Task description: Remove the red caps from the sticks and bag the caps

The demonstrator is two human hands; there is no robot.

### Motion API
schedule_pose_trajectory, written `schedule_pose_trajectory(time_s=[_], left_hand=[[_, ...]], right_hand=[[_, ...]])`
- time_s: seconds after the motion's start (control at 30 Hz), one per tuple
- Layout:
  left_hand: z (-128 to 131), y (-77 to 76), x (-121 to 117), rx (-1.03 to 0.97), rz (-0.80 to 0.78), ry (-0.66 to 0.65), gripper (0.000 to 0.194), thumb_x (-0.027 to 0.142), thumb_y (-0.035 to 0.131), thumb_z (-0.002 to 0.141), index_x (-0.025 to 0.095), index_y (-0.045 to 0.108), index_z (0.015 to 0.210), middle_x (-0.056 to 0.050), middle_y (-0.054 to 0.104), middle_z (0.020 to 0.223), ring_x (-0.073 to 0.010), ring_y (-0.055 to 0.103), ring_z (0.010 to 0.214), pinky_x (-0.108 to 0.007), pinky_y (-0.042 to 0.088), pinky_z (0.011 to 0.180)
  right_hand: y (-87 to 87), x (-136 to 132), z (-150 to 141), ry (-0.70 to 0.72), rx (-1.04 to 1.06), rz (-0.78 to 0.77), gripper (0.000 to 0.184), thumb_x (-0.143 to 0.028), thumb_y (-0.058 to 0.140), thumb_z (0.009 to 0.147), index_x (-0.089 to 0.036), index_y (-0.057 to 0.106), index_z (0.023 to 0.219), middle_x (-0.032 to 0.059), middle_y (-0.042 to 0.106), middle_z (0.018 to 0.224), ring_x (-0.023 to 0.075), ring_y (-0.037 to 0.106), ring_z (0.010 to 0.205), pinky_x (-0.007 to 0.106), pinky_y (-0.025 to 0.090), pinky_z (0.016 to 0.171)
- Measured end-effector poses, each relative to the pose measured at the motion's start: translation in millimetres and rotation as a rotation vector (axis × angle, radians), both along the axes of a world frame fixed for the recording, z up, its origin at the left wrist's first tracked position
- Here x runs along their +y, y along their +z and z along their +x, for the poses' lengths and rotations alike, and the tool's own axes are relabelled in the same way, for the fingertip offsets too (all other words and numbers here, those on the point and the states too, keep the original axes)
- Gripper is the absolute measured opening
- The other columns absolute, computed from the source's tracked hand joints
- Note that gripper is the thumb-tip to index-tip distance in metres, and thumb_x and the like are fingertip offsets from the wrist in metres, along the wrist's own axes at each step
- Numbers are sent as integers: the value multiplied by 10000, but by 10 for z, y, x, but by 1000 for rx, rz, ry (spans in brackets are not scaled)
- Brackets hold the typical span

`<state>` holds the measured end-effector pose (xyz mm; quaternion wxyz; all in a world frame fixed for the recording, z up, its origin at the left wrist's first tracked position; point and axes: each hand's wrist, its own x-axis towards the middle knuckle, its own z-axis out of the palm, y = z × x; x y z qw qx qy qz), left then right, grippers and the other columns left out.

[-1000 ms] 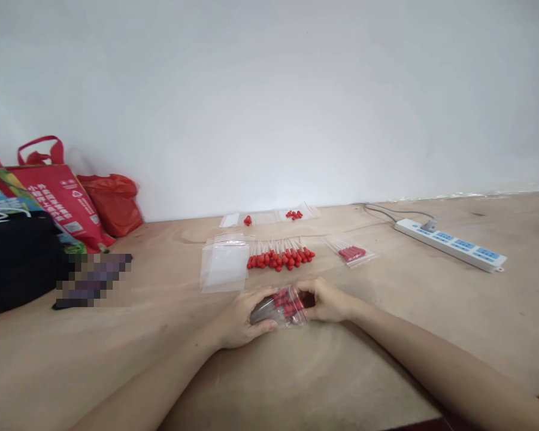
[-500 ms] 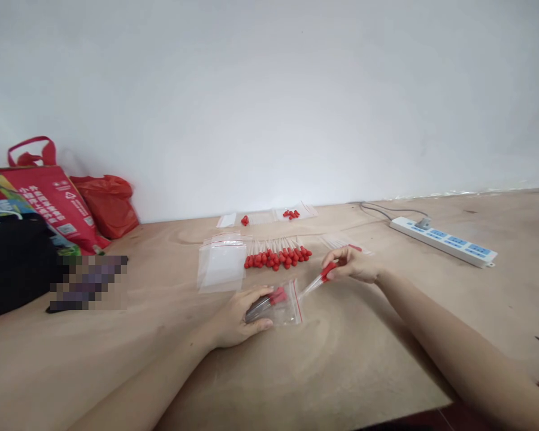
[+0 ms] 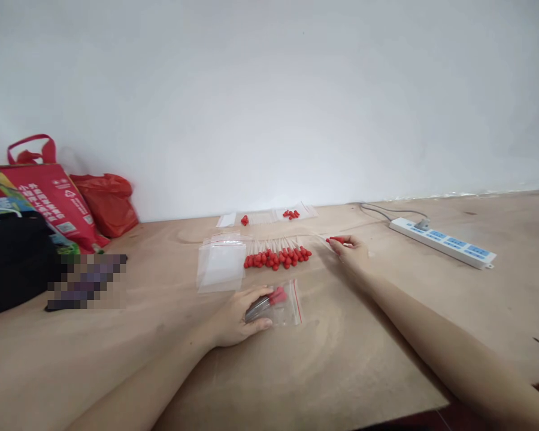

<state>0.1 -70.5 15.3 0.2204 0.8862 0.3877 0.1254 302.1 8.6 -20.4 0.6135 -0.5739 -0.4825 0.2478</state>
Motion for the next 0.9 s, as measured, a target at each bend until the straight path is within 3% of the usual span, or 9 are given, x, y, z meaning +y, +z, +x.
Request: schedule_pose_trajectory(time_s=[0.1,0.33,0.53,0.7,0.9], left_hand=[[4,3,0,4,0,-5,532,421,522,765,206,391,1234,-85,442,1294,-234,409,1178,-411,333,978],[1,-7,8,-11,-19,4,539,438,529,759,226,398,1237,-71,436,1301,-243,393,1193,-416,319,990],[2,1,8,-13,-8,-9,536,428,531,761,217,398,1236,-75,445,1293,-235,407,1181,-410,328,985],[2,-8,8,-28,-4,-13,522,416,534,760,220,407,1227,-72,452,1287,-231,411,1179,-404,330,985],[7,-2,4,-18,-5,-12,530,426,531,763,231,398,1237,-70,441,1298,-237,402,1186,-414,329,983]], right_hand=[[-53,42,-86,-85,-132,-3,259,-401,612,602,-160,589,693,53,621,728,161,575,630,299,466,610],[-53,-8,-189,38,-340,-43,255,-363,641,572,-168,617,734,44,612,765,144,576,612,295,473,626],[-90,12,-217,211,81,-186,227,-347,617,647,-174,568,784,47,634,711,170,621,615,306,513,596],[-111,49,-239,286,147,-160,162,-318,571,708,-184,573,799,55,649,802,175,633,723,313,540,682],[-109,7,-271,350,90,-158,223,-358,558,723,-198,596,874,29,638,838,163,612,745,305,545,657]])
